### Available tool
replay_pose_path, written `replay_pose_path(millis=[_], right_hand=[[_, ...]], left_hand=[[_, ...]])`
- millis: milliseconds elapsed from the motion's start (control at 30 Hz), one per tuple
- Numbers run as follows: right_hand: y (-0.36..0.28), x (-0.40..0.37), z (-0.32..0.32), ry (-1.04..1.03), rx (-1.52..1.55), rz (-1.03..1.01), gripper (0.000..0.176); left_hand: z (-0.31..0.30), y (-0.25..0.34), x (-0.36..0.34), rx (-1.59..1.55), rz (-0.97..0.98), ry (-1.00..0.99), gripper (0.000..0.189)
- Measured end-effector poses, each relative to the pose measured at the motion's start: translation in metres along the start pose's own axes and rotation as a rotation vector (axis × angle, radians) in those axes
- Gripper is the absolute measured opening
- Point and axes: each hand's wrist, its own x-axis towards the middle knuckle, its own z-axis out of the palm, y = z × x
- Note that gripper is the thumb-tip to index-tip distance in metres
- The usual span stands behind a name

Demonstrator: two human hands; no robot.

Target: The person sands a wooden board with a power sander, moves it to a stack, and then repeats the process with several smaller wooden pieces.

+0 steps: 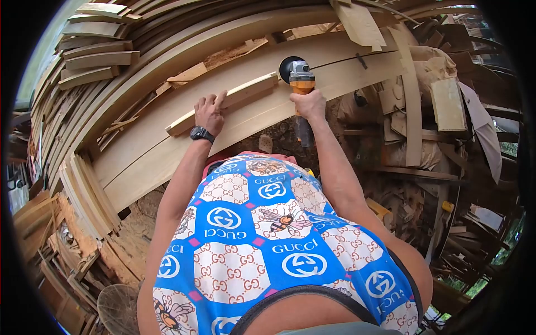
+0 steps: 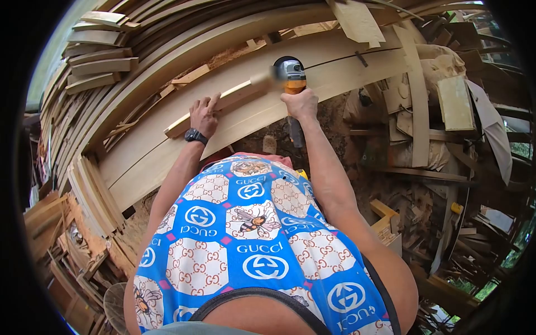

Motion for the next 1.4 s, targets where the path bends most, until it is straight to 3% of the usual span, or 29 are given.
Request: replay_pose_path(millis=[167,333,433,767,1400], right_hand=[[0.009,-0.012,-0.022,0.037,0.05,0.035,0.058],[0.03,-0.024,-0.024,0.068,0.019,0.011,0.055],[0.029,-0.037,-0.028,0.061,0.008,-0.001,0.055],[0.025,-0.056,-0.017,0.031,-0.019,-0.03,0.057],[0.012,-0.056,-0.013,0.02,-0.055,-0.011,0.055]], left_hand=[[0.0,0.022,-0.026,0.018,0.079,0.2,0.052],[0.005,0.033,-0.044,-0.031,-0.048,0.022,0.053],[0.009,0.028,-0.05,0.244,0.117,0.145,0.059],[-0.002,0.023,-0.039,0.069,0.123,-0.012,0.059],[0.005,0.021,-0.034,0.081,0.094,0.023,0.064]])
